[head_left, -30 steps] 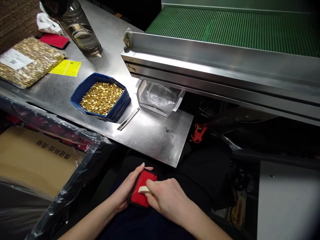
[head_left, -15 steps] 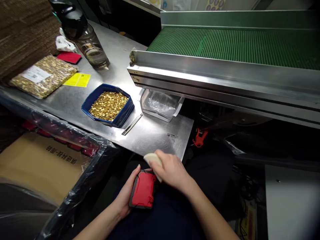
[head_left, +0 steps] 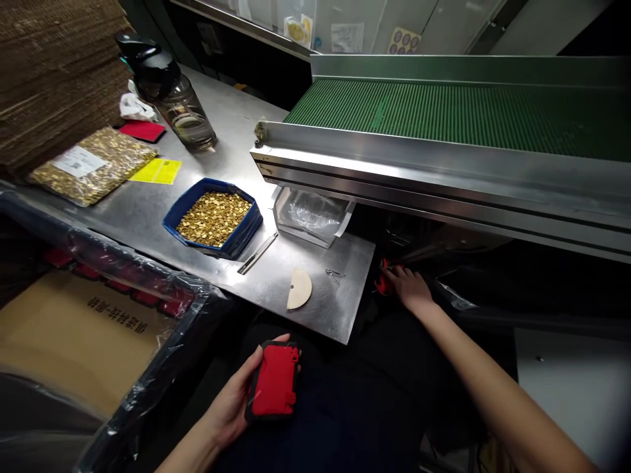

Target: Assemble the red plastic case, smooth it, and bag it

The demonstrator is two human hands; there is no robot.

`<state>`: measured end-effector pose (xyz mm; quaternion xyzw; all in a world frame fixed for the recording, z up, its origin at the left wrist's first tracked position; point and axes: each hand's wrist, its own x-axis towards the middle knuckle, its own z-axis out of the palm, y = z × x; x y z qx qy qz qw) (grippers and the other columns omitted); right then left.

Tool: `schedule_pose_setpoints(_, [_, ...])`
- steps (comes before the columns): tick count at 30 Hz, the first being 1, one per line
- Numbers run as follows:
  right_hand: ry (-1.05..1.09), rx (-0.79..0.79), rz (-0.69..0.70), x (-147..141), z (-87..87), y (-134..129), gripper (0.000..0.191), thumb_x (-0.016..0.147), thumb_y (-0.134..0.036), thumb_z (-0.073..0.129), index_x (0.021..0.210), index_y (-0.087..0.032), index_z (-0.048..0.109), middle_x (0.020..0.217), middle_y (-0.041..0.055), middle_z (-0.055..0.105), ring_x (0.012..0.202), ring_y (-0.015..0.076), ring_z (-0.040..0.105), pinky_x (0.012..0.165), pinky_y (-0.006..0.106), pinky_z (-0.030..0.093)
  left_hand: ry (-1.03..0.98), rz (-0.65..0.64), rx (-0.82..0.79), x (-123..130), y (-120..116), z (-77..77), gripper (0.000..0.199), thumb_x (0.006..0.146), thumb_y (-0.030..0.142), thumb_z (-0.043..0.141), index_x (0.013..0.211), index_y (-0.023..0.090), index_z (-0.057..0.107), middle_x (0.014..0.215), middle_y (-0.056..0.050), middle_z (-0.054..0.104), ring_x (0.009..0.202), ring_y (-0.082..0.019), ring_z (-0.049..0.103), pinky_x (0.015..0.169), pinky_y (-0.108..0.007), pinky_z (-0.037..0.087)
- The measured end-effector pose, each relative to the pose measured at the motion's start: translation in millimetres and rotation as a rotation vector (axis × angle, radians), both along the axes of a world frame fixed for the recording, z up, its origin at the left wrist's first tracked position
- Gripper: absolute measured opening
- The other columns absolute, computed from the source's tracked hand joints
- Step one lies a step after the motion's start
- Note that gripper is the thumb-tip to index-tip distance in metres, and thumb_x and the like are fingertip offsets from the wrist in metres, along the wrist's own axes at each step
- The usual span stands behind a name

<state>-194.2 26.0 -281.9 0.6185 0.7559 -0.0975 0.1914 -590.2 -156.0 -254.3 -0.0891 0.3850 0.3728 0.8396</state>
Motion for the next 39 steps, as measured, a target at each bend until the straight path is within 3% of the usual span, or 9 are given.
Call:
schedule_pose_setpoints(4, [-0.006, -0.034, 0.179, 5, -19.2, 19, 0.043, 0.101, -0.013, 0.046, 0.143, -0.015, 0.053, 0.140, 0.0155, 0.060, 0.125, 0.0293, 0.056, 0.107, 0.047, 0.038, 0.020, 0.018, 0.022, 1, 5, 6.5, 0.078, 0.099, 0.050, 0.067, 0.158, 0.010, 0.034, 0.136, -0.023, 0.066, 0.113, -0.032, 0.069, 0.098, -0.038, 0.055])
schedule_pose_setpoints(7, [0.007, -0.045, 0.288, 7, -12.7, 15, 0.047, 0.098, -0.009, 0.043, 0.144, -0.007, 0.051, 0.136, 0.0222, 0.062, 0.126, 0.0309, 0.055, 0.109, 0.044, 0.034, 0.083, 0.033, 0.039, -3, 2, 12.5, 0.078, 0.098, 0.052, 0.067, 0.157, 0.012, 0.036, 0.134, -0.022, 0.067, 0.114, -0.033, 0.069, 0.097, -0.038, 0.056])
schedule_pose_setpoints(10, [0.043, -0.068, 0.403, 9, 9.8, 0, 0.055, 0.094, -0.013, 0.049, 0.149, -0.004, 0.046, 0.135, 0.0255, 0.061, 0.126, 0.0359, 0.053, 0.110, 0.047, 0.033, 0.179, 0.037, 0.069, -5, -1, 13.8, 0.075, 0.096, 0.051, 0.071, 0.155, 0.016, 0.040, 0.133, -0.019, 0.068, 0.116, -0.031, 0.067, 0.093, -0.036, 0.057])
schedule_pose_setpoints(13, [0.083, -0.098, 0.475, 1, 43.6, -25, 0.055, 0.092, -0.014, 0.053, 0.147, -0.012, 0.050, 0.129, 0.0202, 0.063, 0.112, 0.0331, 0.058, 0.100, 0.046, 0.042, 0.261, 0.002, 0.107, -5, -2, 9.7, 0.075, 0.093, 0.052, 0.075, 0.153, 0.018, 0.044, 0.133, -0.018, 0.068, 0.113, -0.029, 0.067, 0.090, -0.033, 0.057])
schedule_pose_setpoints(16, [0.127, -0.142, 0.517, -25, 77.8, -58, 0.038, 0.092, -0.013, 0.052, 0.127, -0.020, 0.064, 0.124, 0.0147, 0.064, 0.101, 0.0263, 0.062, 0.086, 0.039, 0.048, 0.307, -0.077, 0.174, -3, 0, 4.0, 0.075, 0.093, 0.052, 0.075, 0.153, 0.018, 0.045, 0.128, -0.017, 0.070, 0.106, -0.028, 0.068, 0.085, -0.031, 0.057])
schedule_pose_setpoints(19, [0.139, -0.242, 0.571, -61, 99.2, -94, 0.030, 0.083, -0.022, 0.063, 0.111, -0.014, 0.068, 0.122, 0.0186, 0.067, 0.116, 0.0348, 0.061, 0.092, 0.045, 0.048, 0.343, -0.169, 0.278, 1, 3, 1.2, 0.075, 0.092, 0.052, 0.076, 0.152, 0.018, 0.046, 0.130, -0.017, 0.068, 0.108, -0.031, 0.067, 0.086, -0.032, 0.056])
schedule_pose_setpoints(24, [0.099, -0.486, 0.423, -114, 110.0, -127, 0.023, 0.077, -0.025, 0.063, 0.095, -0.013, 0.068, 0.084, 0.0130, 0.073, 0.072, 0.0312, 0.071, 0.064, 0.041, 0.047, 0.440, -0.277, 0.385, 6, 5, 4.9, 0.078, 0.089, 0.069, 0.069, 0.147, 0.019, 0.053, 0.134, -0.016, 0.066, 0.122, -0.038, 0.062, 0.101, -0.041, 0.050])
schedule_pose_setpoints(34, [0.169, -0.595, 0.336, -123, 143.9, -119, 0.010, 0.068, -0.019, 0.060, 0.074, -0.021, 0.068, 0.072, 0.0098, 0.077, 0.064, 0.0300, 0.073, 0.053, 0.036, 0.032, 0.406, -0.422, 0.317, 4, 10, 21.1, 0.070, 0.093, 0.056, 0.070, 0.152, 0.027, 0.044, 0.130, -0.011, 0.066, 0.117, -0.036, 0.063, 0.097, -0.040, 0.054])
schedule_pose_setpoints(39, [0.283, -0.662, 0.245, -101, 181.0, -101, 0.011, 0.061, -0.014, 0.061, 0.060, -0.026, 0.060, 0.055, 0.0019, 0.066, 0.050, 0.0209, 0.062, 0.047, 0.031, 0.027, 0.733, -0.801, 0.793, 9, 27, 50.7, 0.077, 0.082, 0.048, 0.087, 0.148, 0.034, 0.052, 0.144, -0.009, 0.053, 0.127, -0.038, 0.055, 0.111, -0.044, 0.045])
